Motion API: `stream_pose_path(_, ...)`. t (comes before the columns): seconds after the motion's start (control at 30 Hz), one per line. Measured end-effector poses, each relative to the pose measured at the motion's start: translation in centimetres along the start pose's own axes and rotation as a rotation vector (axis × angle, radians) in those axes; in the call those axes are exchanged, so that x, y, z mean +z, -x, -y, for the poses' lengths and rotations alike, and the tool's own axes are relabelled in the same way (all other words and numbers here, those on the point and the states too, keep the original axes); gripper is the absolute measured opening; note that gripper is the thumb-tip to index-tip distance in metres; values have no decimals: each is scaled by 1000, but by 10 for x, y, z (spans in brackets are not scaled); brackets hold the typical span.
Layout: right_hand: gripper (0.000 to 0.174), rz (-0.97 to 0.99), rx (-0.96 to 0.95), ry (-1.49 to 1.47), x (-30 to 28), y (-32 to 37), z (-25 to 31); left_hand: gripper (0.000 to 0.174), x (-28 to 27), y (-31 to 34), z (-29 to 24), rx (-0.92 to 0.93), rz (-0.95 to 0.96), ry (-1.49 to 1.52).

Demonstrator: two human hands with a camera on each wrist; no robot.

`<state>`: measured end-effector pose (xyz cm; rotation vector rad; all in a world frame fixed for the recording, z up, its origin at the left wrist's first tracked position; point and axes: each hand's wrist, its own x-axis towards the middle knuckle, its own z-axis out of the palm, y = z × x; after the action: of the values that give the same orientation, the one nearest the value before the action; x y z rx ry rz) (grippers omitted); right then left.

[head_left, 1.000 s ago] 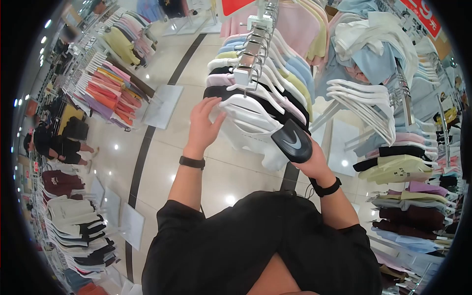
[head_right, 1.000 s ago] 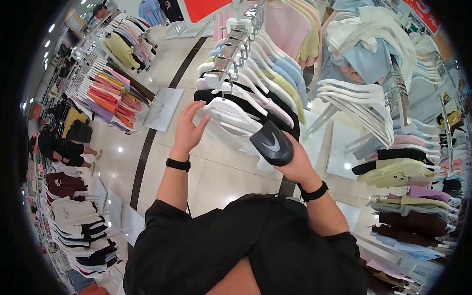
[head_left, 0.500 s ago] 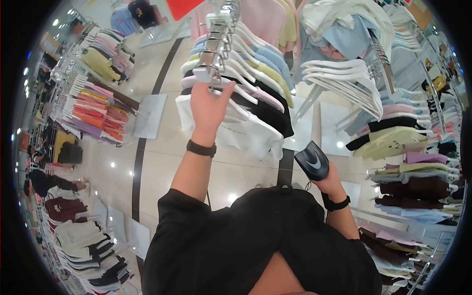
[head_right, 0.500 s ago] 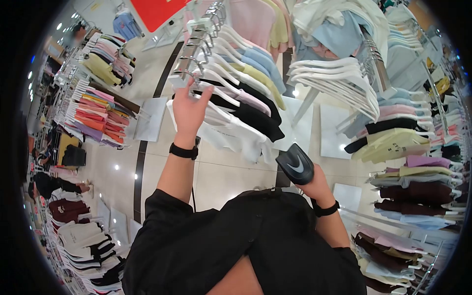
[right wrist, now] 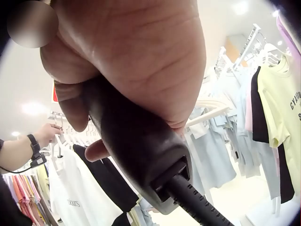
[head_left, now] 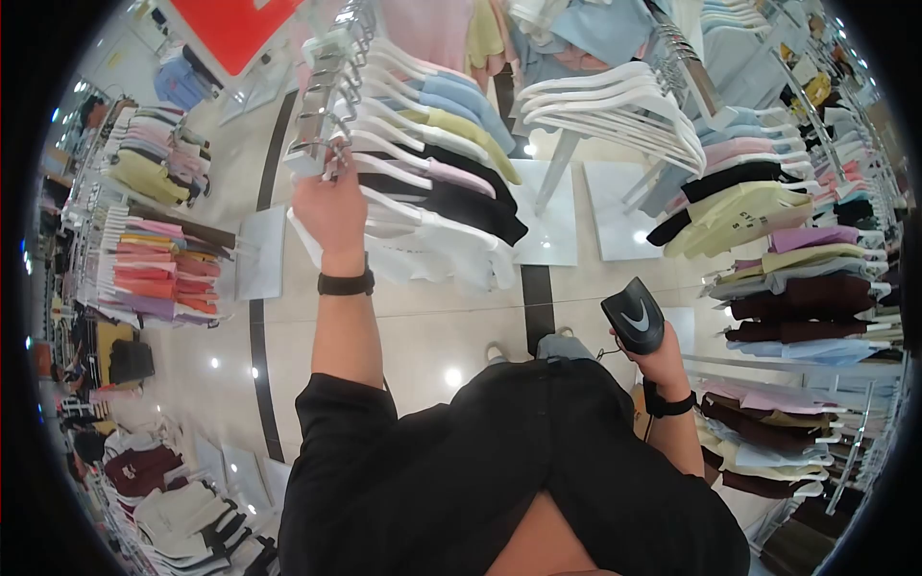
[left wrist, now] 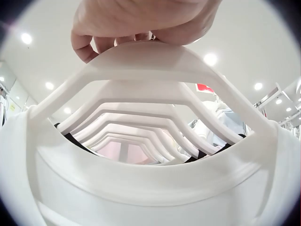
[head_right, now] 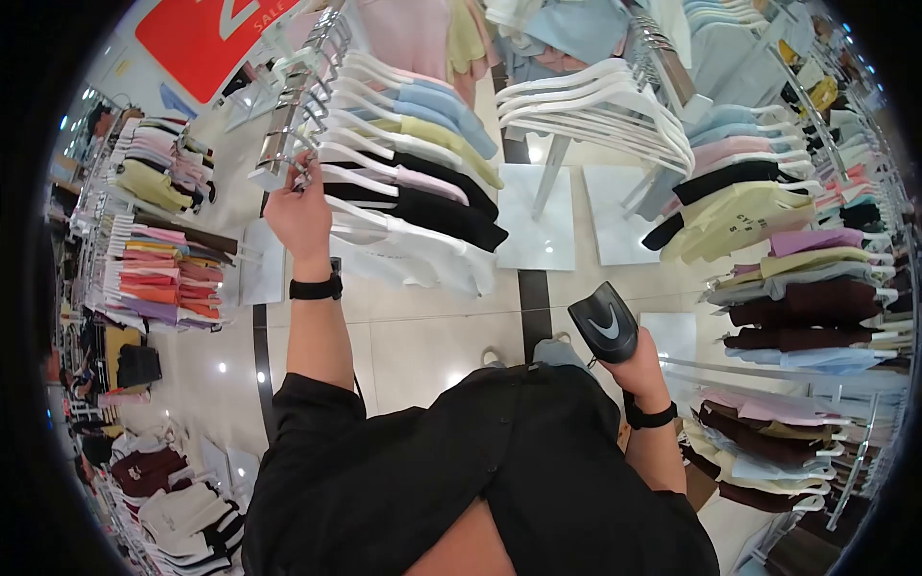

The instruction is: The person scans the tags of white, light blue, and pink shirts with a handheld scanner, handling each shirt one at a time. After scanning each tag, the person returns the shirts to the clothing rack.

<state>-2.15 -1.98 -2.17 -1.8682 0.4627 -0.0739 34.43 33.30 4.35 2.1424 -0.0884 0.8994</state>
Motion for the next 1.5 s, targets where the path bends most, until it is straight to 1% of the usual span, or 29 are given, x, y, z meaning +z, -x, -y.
stream_pose_path(0.1, 32, -18, -5, 29, -7, 8, 9, 21, -2, 1, -12, -73, -15, 24)
stream_pose_path(0.13, 32, -21, -1, 39, -9, 11, 10, 20, 0, 1, -7, 6, -36, 16)
stream_pose_path(0.23, 31, -30, -2, 52, -13, 16, 15, 18, -4, 0, -9, -21, 30, -32)
stream_pose_path(0.27, 31, -43, -5, 50, -13, 18, 20, 17, -1, 0, -3, 33, 7, 6)
stream_pose_path(0.37, 32, -59, -29, 87, -16, 22, 19, 20, -3, -2, -2, -5, 78, 93)
stream_pose_path(0.43, 35, -34, -19, 137, -22, 22, 14, 27, -8, -1, -8, -15, 141, -20)
stream_pose_path(0.5, 40, 22, 17, 193, -31, 19, 12, 35, -10, 8, -18, -139, 95, 18)
stream_pose_path(0.53, 42, 12, 22, 175, -34, 17, 17, 38, -11, 16, -9, -72, 56, 32)
stream_pose_path(0.57, 42, 7, -12, 184, -36, 14, 16, 41, -16, 26, 2, -7, 14, 46)
stream_pose_path(0.63, 42, 30, -2, 153, -43, 4, 6, 40, -30, 52, 2, 82, -138, 34)
stream_pose_path(0.67, 42, 53, 48, 178, -49, -1, 4, 37, -37, 71, 10, 91, -133, 43)
stream_pose_path(0.7, 42, 57, 72, 248, -55, -8, -11, 34, -45, 91, 23, 103, -127, 47)
stream_pose_path(0.77, 42, 83, 85, 278, -68, -21, -28, 29, -58, 140, 56, 51, -3, 11)
stream_pose_path(0.83, 42, 65, 81, 320, -83, -32, -70, 24, -72, 190, 88, -45, 230, -130)
stream_pose_path(0.9, 41, 49, 102, 371, -99, -40, -109, 20, -76, 235, 93, -299, 427, -142)
stream_pose_path(0.97, 41, 37, 150, 431, -118, -44, -143, 19, -66, 279, 100, -379, 578, -139)
stream_pose_path(1.03, 40, 86, 381, 330, -133, -46, -175, 19, -52, 310, 81, -467, 762, -145)
stream_pose_path(1.07, 39, 112, 493, 282, -142, -48, -191, 19, -43, 320, 70, -446, 843, -157)
stream_pose_path(1.1, 38, 99, 498, 252, -149, -49, -223, 20, -34, 327, 59, -426, 926, -169)
stream_pose_path(1.13, 36, 87, 507, 221, -152, -44, -266, 24, -25, 334, 53, -454, 979, -105)
stream_pose_path(1.17, 35, 74, 516, 189, -156, -36, -301, 25, -17, 341, 46, -472, 1017, -105)
stream_pose_path(1.23, 32, 75, 710, 159, -168, -20, -345, 27, 3, 351, 35, -503, 1081, -98)
stream_pose_path(1.3, 30, 125, 838, 338, -177, 2, -377, 31, 15, 360, 39, -486, 1217, -114)
stream_pose_path(1.37, 31, 180, 805, 535, -181, 30, -437, 34, 15, 370, 31, -490, 1305, -181)
stream_pose_path(1.4, 30, 225, 792, 517, -189, 43, -445, 38, 13, 377, 32, -495, 1325, -190)
stream_pose_path(1.43, 29, 244, 806, 483, -192, 54, -454, 38, 10, 385, 35, -518, 1325, -210)
stream_pose_path(1.47, 27, 233, 796, 549, -194, 62, -446, 38, 8, 392, 36, -540, 1325, -226)
stream_pose_path(1.5, 26, 144, 879, 324, -197, 69, -449, 38, 6, 402, 41, -562, 1328, -241)
